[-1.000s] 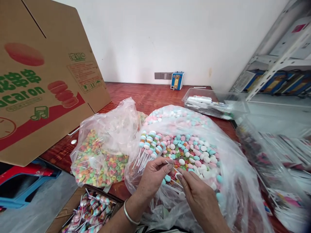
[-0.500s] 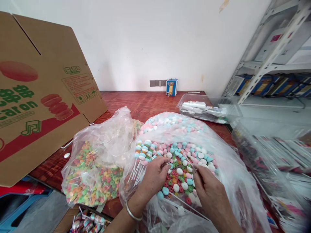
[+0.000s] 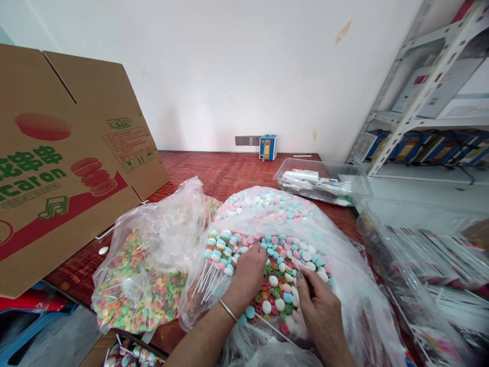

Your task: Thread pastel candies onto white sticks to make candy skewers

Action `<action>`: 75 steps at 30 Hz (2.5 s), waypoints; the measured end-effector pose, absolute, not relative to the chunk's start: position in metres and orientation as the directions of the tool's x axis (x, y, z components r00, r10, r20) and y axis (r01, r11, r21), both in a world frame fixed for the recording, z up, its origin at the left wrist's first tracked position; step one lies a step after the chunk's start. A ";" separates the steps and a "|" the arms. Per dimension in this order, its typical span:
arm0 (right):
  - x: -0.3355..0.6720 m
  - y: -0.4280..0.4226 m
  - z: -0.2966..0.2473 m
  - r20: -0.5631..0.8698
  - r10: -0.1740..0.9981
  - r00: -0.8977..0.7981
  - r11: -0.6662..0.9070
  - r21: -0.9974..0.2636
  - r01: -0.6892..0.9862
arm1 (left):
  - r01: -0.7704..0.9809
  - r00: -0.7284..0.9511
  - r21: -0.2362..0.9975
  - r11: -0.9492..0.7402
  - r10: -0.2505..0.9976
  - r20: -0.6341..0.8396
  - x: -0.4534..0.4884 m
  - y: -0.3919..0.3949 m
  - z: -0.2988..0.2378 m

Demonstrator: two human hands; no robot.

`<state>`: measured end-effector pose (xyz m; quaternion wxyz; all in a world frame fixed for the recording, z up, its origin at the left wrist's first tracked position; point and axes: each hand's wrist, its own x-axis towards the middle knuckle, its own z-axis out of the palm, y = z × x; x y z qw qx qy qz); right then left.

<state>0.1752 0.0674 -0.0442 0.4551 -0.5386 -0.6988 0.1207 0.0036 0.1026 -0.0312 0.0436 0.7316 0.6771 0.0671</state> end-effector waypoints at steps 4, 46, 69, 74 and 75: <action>0.177 0.067 -0.041 0.462 0.887 0.012 0.359 -0.706 0.610 | 0.974 0.055 0.215 -0.071 0.996 0.077 0.005 0.104 -0.027; 0.154 0.047 -0.010 0.233 0.957 -0.172 0.288 -0.813 0.505 | -0.377 -0.069 0.918 0.124 0.984 -0.162 0.000 0.091 0.000; 0.138 0.043 0.007 0.009 0.979 -0.202 0.072 -0.948 0.310 | -0.150 -0.151 0.987 -0.056 0.988 0.033 -0.007 0.093 -0.012; 0.133 0.045 0.005 -0.038 0.984 -0.173 0.005 -0.971 0.237 | -0.074 -0.157 0.994 -0.079 0.985 0.067 -0.003 0.090 -0.011; 0.132 0.046 0.005 -0.032 0.985 -0.168 0.008 -0.973 0.231 | -0.063 -0.163 0.994 -0.087 0.984 0.076 -0.003 0.089 -0.010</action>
